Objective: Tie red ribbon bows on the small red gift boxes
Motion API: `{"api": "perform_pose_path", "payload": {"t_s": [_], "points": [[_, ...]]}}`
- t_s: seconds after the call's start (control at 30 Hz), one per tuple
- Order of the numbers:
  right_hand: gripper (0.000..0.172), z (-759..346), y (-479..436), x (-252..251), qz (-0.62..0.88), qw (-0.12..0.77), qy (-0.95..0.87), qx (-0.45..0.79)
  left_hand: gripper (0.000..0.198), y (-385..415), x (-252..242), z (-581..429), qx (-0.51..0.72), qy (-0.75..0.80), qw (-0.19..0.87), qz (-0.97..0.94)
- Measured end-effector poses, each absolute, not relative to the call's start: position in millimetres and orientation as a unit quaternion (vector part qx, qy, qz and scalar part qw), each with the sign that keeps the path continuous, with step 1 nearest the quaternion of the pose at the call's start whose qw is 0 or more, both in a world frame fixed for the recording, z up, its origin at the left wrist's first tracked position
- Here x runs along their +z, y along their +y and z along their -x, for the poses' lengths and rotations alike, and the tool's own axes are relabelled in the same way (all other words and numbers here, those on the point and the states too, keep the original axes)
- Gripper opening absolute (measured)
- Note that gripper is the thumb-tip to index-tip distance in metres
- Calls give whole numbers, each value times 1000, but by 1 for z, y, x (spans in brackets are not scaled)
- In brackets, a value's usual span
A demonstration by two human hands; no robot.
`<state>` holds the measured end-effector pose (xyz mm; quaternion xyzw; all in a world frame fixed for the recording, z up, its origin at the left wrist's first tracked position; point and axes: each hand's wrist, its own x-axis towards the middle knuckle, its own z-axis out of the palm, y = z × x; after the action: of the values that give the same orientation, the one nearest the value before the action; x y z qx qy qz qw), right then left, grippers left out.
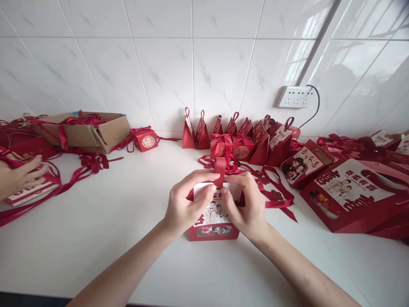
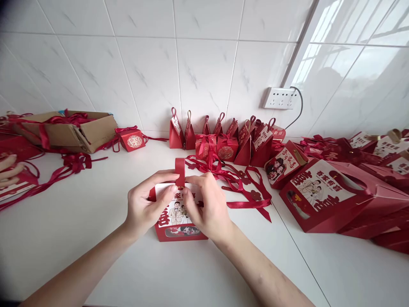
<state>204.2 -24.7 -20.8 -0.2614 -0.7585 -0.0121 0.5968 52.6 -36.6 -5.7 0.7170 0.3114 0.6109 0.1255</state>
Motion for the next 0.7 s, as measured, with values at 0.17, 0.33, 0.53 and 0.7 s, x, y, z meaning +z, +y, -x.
{"api": "perform_pose_path", "payload": {"t_s": [0.17,0.33,0.53,0.7], "points": [[18,-204,-26,-21,255,599,-759,-21,17,-37,-5,-53,611,314,119,-717],[20,-204,-26,-21,264,602,-754,-7,17,-38,-5,-54,623,303,99,-714],[14,-204,-27,-18,261,597,-759,6,19,-38,-5,-55,629,303,90,-710],[12,-204,-27,-15,256,602,-756,23,18,-38,-4,-56,626,308,91,-711]]}}
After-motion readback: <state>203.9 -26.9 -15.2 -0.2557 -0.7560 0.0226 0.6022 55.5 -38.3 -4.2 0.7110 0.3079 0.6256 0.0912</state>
